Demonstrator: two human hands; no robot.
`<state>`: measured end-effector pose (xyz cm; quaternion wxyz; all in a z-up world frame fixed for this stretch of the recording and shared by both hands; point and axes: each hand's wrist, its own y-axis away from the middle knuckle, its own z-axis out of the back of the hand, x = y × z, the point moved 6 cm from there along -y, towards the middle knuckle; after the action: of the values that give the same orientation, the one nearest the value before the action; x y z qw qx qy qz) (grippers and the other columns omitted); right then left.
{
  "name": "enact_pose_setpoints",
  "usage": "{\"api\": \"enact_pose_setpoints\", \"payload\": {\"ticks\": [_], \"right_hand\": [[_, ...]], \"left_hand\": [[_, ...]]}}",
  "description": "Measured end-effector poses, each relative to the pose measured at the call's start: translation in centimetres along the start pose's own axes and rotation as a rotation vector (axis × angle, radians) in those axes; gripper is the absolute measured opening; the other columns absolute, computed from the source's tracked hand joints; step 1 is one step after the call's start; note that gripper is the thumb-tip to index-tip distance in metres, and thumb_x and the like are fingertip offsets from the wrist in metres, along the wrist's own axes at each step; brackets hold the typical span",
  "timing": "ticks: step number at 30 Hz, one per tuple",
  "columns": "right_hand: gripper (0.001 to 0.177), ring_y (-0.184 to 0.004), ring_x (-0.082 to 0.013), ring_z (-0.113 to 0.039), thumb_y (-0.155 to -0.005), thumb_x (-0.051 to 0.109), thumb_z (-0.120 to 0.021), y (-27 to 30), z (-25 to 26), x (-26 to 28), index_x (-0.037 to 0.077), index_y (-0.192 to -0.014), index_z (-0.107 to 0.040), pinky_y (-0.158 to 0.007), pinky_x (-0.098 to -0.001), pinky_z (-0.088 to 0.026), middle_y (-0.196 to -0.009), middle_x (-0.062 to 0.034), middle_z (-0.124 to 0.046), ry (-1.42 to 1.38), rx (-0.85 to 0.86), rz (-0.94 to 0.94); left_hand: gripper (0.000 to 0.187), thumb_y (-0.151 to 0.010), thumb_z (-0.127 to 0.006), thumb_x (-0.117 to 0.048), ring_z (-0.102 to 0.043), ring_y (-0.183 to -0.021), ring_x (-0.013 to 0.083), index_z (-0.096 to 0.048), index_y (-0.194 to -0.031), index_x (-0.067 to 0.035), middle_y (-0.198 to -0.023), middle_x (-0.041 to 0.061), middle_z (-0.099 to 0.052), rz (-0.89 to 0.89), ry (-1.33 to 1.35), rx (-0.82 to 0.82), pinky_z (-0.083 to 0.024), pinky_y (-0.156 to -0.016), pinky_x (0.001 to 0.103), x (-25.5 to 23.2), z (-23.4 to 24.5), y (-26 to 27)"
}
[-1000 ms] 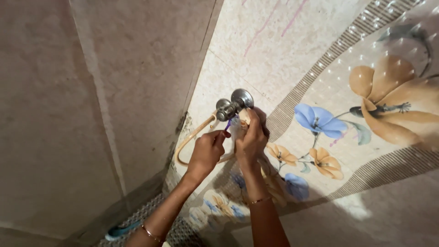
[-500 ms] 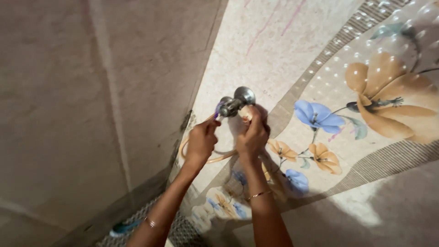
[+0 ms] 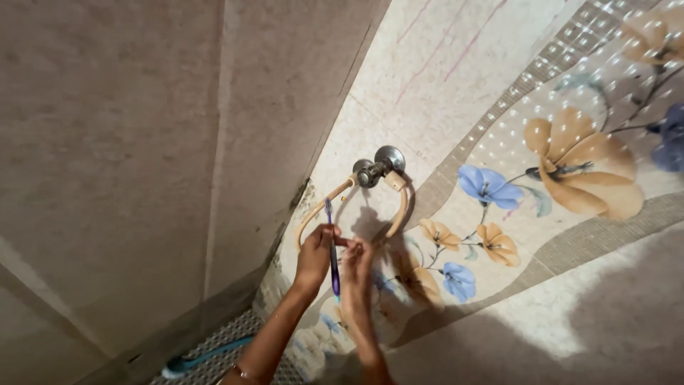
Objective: Scrubbing and cleaning a bathroom faucet and adjacent pipes using a toothbrush and a cloth.
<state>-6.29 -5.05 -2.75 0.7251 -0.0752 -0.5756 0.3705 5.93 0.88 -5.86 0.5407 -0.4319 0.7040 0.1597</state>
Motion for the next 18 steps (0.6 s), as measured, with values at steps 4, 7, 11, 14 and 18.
{"api": "enact_pose_setpoints", "payload": {"ticks": [4,7,11,14,18], "right_hand": [[0.042,-0.094,-0.0165,-0.057,-0.103,0.038,-0.050,3.1,-1.5,0.3,0.018,-0.140,-0.045,-0.067,-0.0307,-0.048,-0.112,-0.0054,-0.060,-0.513,0.218,-0.437],[0.038,-0.069,-0.0106,-0.052,-0.102,0.031,-0.054,3.5,-0.7,-1.5,0.015,-0.136,-0.052,-0.051,-0.0236,-0.041,-0.087,-0.0018,-0.060,-0.634,0.303,-0.588],[0.027,-0.069,-0.0065,-0.051,-0.105,0.008,-0.062,-0.3,3.3,-7.2,0.007,-0.129,-0.074,-0.057,-0.0221,-0.039,-0.086,-0.0015,-0.065,-0.309,0.155,-0.291],[0.035,-0.085,-0.0214,-0.072,-0.094,-0.001,-0.061,-4.8,6.7,4.2,0.007,-0.126,-0.071,-0.070,-0.0351,-0.055,-0.101,-0.0130,-0.075,0.340,-0.006,0.291],[0.024,-0.075,-0.0352,-0.070,-0.089,0.004,-0.066,-9.8,6.5,14.0,0.011,-0.109,-0.079,-0.068,-0.0470,-0.052,-0.084,-0.0192,-0.073,0.805,0.053,0.359]], "left_hand": [[0.036,-0.113,-0.040,-0.029,-0.066,-0.067,0.0253,-0.061,-0.106,-0.002,-0.090,0.014,-0.078,0.193,0.040,0.105,-0.051,-0.064,0.040,0.3,0.3,2.2],[0.030,-0.105,-0.044,-0.022,-0.068,-0.071,0.0310,-0.067,-0.109,-0.003,-0.095,0.015,-0.078,0.014,-0.250,0.186,-0.053,-0.064,0.045,2.9,3.5,-0.1],[0.020,-0.093,-0.066,-0.009,-0.066,-0.098,0.0412,-0.073,-0.111,-0.006,-0.111,0.021,-0.071,-0.541,-0.944,-0.174,-0.055,-0.081,0.051,-18.7,8.7,1.0],[0.024,-0.111,-0.074,-0.027,-0.048,-0.142,0.0378,-0.071,-0.132,-0.015,-0.157,0.007,-0.061,-1.107,-1.612,-0.787,-0.019,-0.120,0.056,-27.9,13.9,1.0],[0.047,-0.112,-0.043,-0.030,-0.031,-0.159,0.0446,-0.044,-0.157,-0.016,-0.174,0.030,-0.034,-0.905,-1.816,-0.727,-0.011,-0.129,0.050,-26.2,24.0,-2.7]]}}
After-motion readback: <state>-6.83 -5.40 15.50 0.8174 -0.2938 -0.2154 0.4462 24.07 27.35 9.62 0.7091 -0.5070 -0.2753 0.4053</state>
